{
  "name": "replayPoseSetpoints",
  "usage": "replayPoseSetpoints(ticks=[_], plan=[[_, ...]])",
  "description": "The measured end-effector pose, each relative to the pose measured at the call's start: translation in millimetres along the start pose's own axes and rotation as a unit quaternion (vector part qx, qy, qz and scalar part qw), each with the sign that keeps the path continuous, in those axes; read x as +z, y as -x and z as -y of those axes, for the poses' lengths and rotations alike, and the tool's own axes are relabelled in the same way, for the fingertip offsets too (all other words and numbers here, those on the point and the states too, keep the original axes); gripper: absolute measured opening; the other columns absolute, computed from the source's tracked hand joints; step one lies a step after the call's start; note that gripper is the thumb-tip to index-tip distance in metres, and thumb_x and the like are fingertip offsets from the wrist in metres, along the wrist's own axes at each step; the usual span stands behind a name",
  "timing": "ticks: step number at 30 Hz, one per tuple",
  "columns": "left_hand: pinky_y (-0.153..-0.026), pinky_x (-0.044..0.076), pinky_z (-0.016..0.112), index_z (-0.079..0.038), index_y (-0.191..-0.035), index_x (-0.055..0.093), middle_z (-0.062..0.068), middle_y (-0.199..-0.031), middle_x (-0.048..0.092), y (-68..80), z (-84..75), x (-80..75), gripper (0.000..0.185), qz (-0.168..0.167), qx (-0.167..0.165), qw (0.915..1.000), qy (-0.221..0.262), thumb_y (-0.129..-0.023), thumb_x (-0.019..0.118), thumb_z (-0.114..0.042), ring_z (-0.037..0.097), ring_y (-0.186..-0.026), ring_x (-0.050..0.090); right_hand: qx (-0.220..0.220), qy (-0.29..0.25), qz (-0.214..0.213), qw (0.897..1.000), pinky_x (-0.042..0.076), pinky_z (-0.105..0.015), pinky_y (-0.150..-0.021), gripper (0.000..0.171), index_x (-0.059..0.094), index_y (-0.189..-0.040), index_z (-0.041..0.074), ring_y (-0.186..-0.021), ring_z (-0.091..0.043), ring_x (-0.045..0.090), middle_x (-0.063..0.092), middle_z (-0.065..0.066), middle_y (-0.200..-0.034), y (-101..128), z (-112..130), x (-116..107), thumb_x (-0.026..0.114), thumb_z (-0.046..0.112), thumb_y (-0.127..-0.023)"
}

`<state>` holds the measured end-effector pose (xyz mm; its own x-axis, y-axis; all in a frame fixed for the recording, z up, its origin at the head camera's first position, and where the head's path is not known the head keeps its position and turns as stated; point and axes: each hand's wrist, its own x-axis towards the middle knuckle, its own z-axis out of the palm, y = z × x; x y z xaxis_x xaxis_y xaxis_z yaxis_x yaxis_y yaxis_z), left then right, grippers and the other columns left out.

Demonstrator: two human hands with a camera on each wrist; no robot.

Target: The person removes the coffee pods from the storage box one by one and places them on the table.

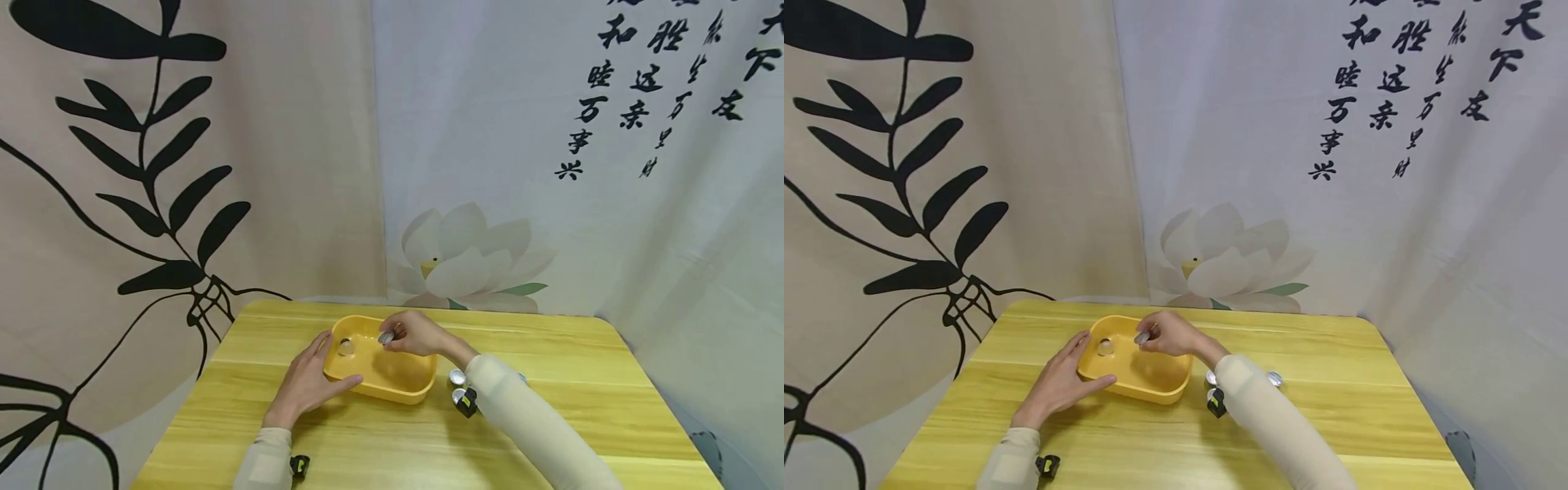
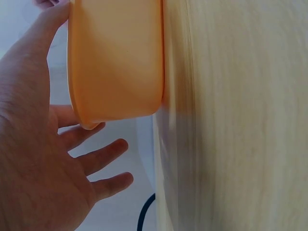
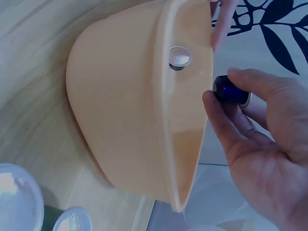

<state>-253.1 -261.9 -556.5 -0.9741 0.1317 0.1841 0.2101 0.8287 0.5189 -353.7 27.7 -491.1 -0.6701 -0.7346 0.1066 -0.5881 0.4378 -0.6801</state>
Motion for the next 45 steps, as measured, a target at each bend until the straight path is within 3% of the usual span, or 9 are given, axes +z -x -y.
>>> replayPoseSetpoints(ticks=[9, 14, 19, 22, 25, 30, 35, 38, 45], plan=[[-0.131, 0.043, 0.071, -0.005, -0.177, 0.035, 0.018, -0.186, 0.033, 0.2, -0.5, -1.2, 0.126, 0.002, 0.0, 1.0, 0.002, -0.089, 0.077, -0.085, 0.054, -0.163, 0.045, -0.008, -0.064, -0.019, 0.998, 0.069, -0.028, -0.097, 0.025, 0.079, -0.125, 0.003, -0.11, -0.019, 0.08, 0.08, -0.014, -0.121, 20.5, 6.3, -8.9, 0.083, 0.008, -0.101], [-0.131, 0.043, 0.072, -0.005, -0.177, 0.035, 0.017, -0.187, 0.032, 0.1, -0.8, -1.2, 0.127, 0.005, -0.004, 1.0, 0.003, -0.089, 0.077, -0.085, 0.055, -0.164, 0.043, -0.001, -0.097, -0.017, 0.995, 0.071, -0.03, -0.089, 0.031, 0.075, -0.133, 0.003, -0.107, -0.021, 0.082, 0.075, -0.017, -0.129, 34.0, 9.8, -14.1, 0.082, 0.008, -0.103], [-0.132, 0.042, 0.072, -0.004, -0.177, 0.034, 0.017, -0.187, 0.03, -0.8, -1.5, -2.0, 0.128, 0.007, -0.008, 0.9999, 0.001, -0.088, 0.076, -0.086, 0.055, -0.165, 0.041, 0.012, -0.157, -0.009, 0.987, 0.071, -0.059, -0.085, 0.039, 0.069, -0.143, -0.001, -0.102, -0.047, 0.084, 0.07, -0.024, -0.139, 47.0, 12.1, -18.3, 0.075, 0.002, -0.105], [-0.132, 0.042, 0.072, -0.004, -0.177, 0.034, 0.017, -0.187, 0.03, -1.3, -2.0, -2.6, 0.129, 0.008, -0.008, 0.9999, 0.0, -0.088, 0.077, -0.087, 0.054, -0.165, 0.041, 0.019, -0.178, -0.009, 0.984, 0.069, -0.065, -0.088, 0.041, 0.067, -0.147, -0.001, -0.104, -0.055, 0.082, 0.068, -0.026, -0.141, 53.5, 11.7, -19.6, 0.073, 0.001, -0.106], [-0.132, 0.042, 0.072, -0.003, -0.177, 0.034, 0.018, -0.187, 0.031, -1.3, -2.4, -2.9, 0.129, 0.008, -0.007, 0.9999, -0.001, -0.088, 0.077, -0.086, 0.054, -0.165, 0.041, 0.022, -0.188, -0.011, 0.982, 0.071, -0.058, -0.087, 0.043, 0.065, -0.149, -0.002, -0.104, -0.052, 0.083, 0.068, -0.025, -0.14, 59.3, 10.7, -20.7, 0.074, 0.002, -0.107], [-0.132, 0.042, 0.071, -0.002, -0.176, 0.035, 0.019, -0.186, 0.032, -1.1, -2.5, -2.9, 0.129, 0.006, -0.005, 1.0, 0.0, -0.088, 0.078, -0.085, 0.055, -0.165, 0.041, 0.035, -0.218, -0.02, 0.975, 0.069, -0.064, -0.092, 0.043, 0.066, -0.149, -0.002, -0.104, -0.043, 0.084, 0.072, -0.024, -0.134, 68.0, 9.7, -21.9, 0.076, 0.006, -0.107], [-0.131, 0.042, 0.072, -0.003, -0.177, 0.034, 0.018, -0.187, 0.031, -0.4, -2.3, -3.5, 0.128, 0.009, -0.004, 1.0, 0.001, -0.088, 0.078, -0.084, 0.055, -0.165, 0.041, 0.053, -0.252, -0.028, 0.966, 0.066, -0.068, -0.097, 0.046, 0.067, -0.15, 0.002, -0.11, -0.055, 0.08, 0.08, -0.018, -0.122, 75.1, 10.6, -23.2, 0.079, 0.012, -0.107], [-0.131, 0.042, 0.073, -0.003, -0.177, 0.034, 0.018, -0.187, 0.03, 0.1, -2.1, -3.8, 0.127, 0.009, -0.004, 1.0, 0.002, -0.089, 0.078, -0.084, 0.055, -0.165, 0.041, 0.052, -0.259, -0.03, 0.964, 0.066, -0.068, -0.099, 0.049, 0.063, -0.153, -0.003, -0.112, -0.057, 0.079, 0.079, -0.018, -0.128, 79.2, 9.7, -23.7, 0.077, 0.013, -0.109], [-0.131, 0.042, 0.073, -0.003, -0.177, 0.033, 0.017, -0.188, 0.028, 1.7, -0.3, -2.7, 0.128, 0.013, -0.008, 0.9999, 0.004, -0.089, 0.076, -0.086, 0.055, -0.166, 0.039, 0.045, -0.246, -0.039, 0.967, 0.068, -0.06, -0.098, 0.045, 0.064, -0.154, 0.002, -0.106, -0.031, 0.086, 0.074, -0.024, -0.135, 96.4, 7.3, -25.4, 0.073, 0.01, -0.111]])
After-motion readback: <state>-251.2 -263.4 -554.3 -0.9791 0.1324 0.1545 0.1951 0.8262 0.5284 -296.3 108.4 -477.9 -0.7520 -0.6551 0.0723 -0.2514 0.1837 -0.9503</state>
